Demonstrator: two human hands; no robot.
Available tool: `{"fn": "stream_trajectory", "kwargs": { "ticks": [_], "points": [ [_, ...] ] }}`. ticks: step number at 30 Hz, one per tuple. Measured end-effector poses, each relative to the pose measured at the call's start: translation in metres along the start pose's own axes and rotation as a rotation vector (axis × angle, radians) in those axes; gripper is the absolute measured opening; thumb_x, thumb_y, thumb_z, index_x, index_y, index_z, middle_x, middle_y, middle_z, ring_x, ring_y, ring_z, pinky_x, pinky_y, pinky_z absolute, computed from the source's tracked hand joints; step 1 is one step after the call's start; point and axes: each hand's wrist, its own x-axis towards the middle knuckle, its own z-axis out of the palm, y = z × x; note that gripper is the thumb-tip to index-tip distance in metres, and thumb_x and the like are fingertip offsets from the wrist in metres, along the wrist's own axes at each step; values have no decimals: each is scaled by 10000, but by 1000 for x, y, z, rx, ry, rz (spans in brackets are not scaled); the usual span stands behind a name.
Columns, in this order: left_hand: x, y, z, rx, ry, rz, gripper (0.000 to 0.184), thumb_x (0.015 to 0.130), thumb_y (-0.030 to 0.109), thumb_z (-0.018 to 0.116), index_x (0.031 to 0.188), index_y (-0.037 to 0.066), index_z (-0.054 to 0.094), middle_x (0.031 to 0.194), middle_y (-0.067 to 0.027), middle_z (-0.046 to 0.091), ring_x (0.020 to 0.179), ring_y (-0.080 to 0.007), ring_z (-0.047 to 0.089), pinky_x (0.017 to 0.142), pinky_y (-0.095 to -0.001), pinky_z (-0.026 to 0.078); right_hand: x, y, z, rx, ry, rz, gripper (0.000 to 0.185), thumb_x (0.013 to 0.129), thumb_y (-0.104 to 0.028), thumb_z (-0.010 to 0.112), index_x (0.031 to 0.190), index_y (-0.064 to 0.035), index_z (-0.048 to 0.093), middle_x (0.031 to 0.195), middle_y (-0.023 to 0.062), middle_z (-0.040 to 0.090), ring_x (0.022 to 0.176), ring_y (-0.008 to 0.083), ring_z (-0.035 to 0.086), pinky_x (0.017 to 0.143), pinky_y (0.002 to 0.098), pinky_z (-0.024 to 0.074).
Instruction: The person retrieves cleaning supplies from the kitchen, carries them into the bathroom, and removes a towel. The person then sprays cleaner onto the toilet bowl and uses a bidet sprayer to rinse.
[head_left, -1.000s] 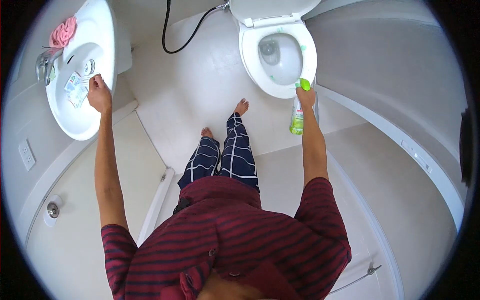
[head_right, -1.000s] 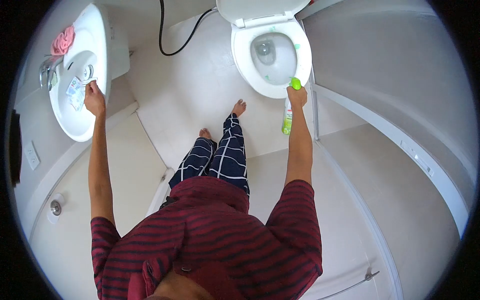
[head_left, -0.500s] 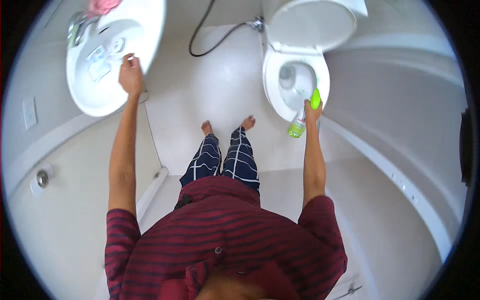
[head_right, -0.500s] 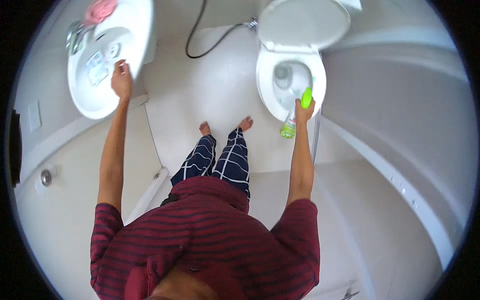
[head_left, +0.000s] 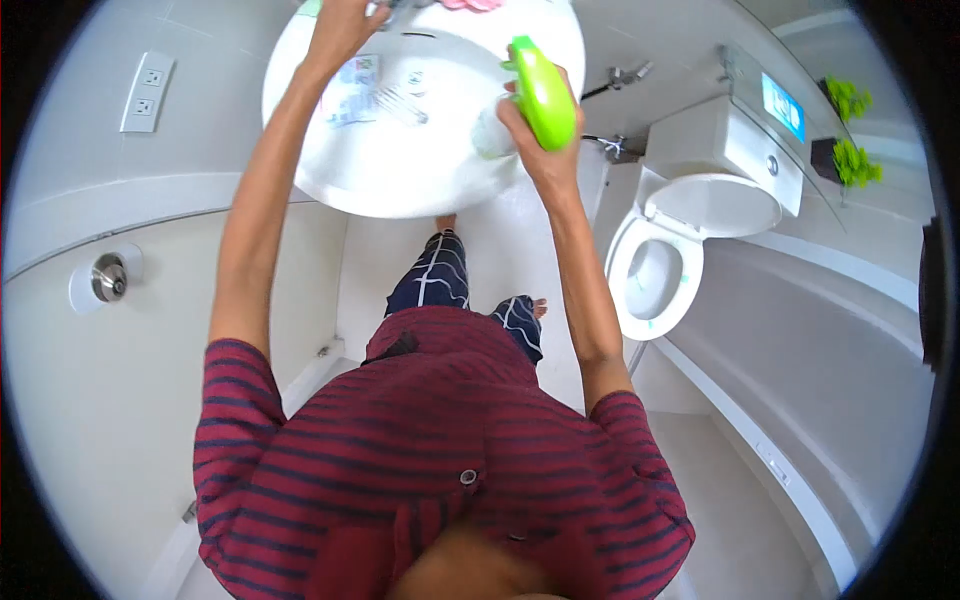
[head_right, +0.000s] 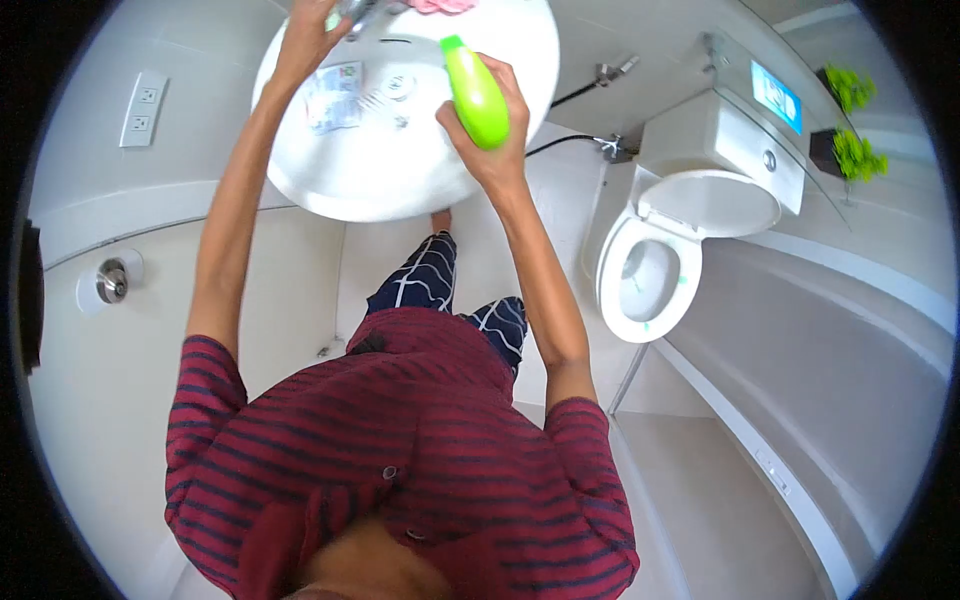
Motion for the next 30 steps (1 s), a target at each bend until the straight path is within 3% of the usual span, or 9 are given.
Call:
{"fn": "stream_trajectory", "kwargs": {
  "ticks": [2, 6, 10, 13, 20, 24, 26, 28, 30],
  "points": [
    [12, -50, 1, -227, -429, 128, 257, 630, -2, 581, 885, 32, 577, 1119, -185, 478, 1062, -331, 440, 907, -393, 349, 9, 31, 44, 102, -140, 321, 289, 633, -102, 656, 891, 3, 577, 751, 50, 562, 643, 130, 520, 602, 247, 425],
    [15, -81, 21, -82, -407, 351, 173, 660, 26, 542, 828, 24, 582, 1128, -210, 469, 1073, -333, 445, 906, -367, 367, 22, 58, 108, 93, -525, 489, 218, 600, -178, 670, 727, -10, 615, 615, 60, 590, 556, 132, 531, 564, 259, 433],
    [17, -86, 26, -32, -317, 456, 176, 683, 48, 514, 852, 29, 560, 1161, -201, 449, 1084, -316, 447, 929, -354, 365, 21, 105, 150, -2, -878, 475, 289, 613, -184, 694, 850, -34, 624, 788, 80, 632, 729, 152, 577, 699, 263, 446],
    [26, -89, 20, -101, -292, 500, 170, 677, 39, 516, 846, 41, 543, 1036, -156, 508, 990, -286, 501, 853, -335, 416, 16, 120, 168, -149, -786, 481, 500, 521, -273, 716, 959, -63, 598, 903, 130, 619, 835, 250, 585, 767, 313, 441],
    [39, -96, 17, -376, -465, 245, 219, 662, 22, 519, 881, 19, 533, 907, -120, 524, 846, -313, 529, 730, -362, 446, 30, 115, 193, -494, -1117, 624, 689, 462, -361, 739, 1041, -34, 557, 998, 153, 590, 933, 262, 551, 851, 300, 398],
    [-27, -81, 10, -433, 55, -186, 399, 766, 143, 594, 1116, 5, 461, 950, -140, 525, 908, -271, 505, 829, -338, 383, 26, 169, 207, -668, -744, 586, 722, 487, -398, 719, 1097, -57, 542, 939, 146, 609, 871, 270, 580, 763, 341, 454],
    [-93, -51, 7, -803, 228, -979, 280, 746, 220, 621, 943, 36, 544, 848, -106, 554, 855, -204, 513, 791, -342, 393, 47, 161, 191, -157, -797, 946, 697, 499, -353, 744, 1086, -40, 536, 999, 144, 577, 917, 245, 550, 808, 324, 426],
    [-160, -50, 54, -811, 134, -1415, 251, 754, 254, 616, 881, 45, 558, 845, -89, 561, 846, -159, 502, 766, -303, 398, 53, 153, 178, -133, -893, 955, 688, 506, -329, 752, 1076, -27, 516, 987, 128, 561, 909, 217, 537, 806, 306, 413],
    [-159, -48, 67, -1026, -246, -1656, 283, 746, 256, 628, 916, 37, 568, 883, -95, 562, 829, -162, 514, 741, -275, 407, 43, 155, 173, -75, -901, 920, 719, 497, -297, 763, 1098, -19, 482, 989, 126, 552, 905, 216, 533, 802, 302, 413]
  ]
}}
